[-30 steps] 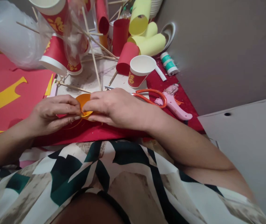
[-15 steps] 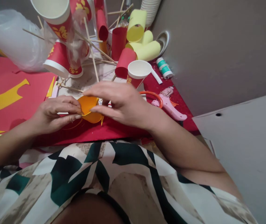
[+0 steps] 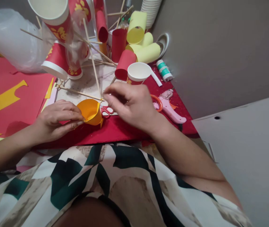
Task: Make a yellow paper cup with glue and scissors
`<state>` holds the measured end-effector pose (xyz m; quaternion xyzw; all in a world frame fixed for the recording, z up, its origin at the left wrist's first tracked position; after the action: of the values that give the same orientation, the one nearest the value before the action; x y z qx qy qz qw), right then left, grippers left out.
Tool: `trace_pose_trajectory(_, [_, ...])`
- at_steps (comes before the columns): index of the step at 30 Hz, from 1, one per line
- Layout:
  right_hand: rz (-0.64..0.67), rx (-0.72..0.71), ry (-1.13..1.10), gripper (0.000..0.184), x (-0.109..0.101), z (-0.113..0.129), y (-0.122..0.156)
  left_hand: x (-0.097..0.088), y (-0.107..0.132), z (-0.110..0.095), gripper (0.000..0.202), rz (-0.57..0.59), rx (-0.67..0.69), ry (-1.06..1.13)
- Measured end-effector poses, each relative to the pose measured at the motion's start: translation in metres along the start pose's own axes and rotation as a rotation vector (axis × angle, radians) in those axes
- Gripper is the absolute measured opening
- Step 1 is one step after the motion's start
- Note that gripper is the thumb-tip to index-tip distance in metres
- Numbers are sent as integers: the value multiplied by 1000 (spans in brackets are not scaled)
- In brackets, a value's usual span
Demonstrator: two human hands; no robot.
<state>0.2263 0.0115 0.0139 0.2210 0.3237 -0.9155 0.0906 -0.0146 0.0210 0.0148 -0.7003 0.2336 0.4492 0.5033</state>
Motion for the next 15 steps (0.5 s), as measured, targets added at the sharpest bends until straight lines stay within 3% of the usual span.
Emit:
trace_pose_trajectory(2, [-10, 107, -12, 27, 1, 2, -3, 0, -1, -3, 8, -9, 14, -34])
trace_pose_trajectory(5, [215, 218, 26, 37, 9, 5, -9, 0, -2, -7, 8, 10, 24, -80])
trace_pose_trajectory(11, [415, 307, 261, 31, 16, 13, -32, 2, -6, -12, 9, 11, 51, -106])
trace_pose_trajectory(15, [628, 381, 455, 17, 20, 19, -45, 4, -8, -15, 11, 15, 61, -136])
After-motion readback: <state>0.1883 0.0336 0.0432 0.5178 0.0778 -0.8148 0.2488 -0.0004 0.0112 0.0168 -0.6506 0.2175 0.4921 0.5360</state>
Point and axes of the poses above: each hand's wrist, its own y-axis away from the middle knuckle, its own x-axis out of the palm, z = x × y, the point moved 2 cm from there along -y, towards the middle knuckle, and after that the axes turned 13 degrees about -y, right-handed, at the moved point
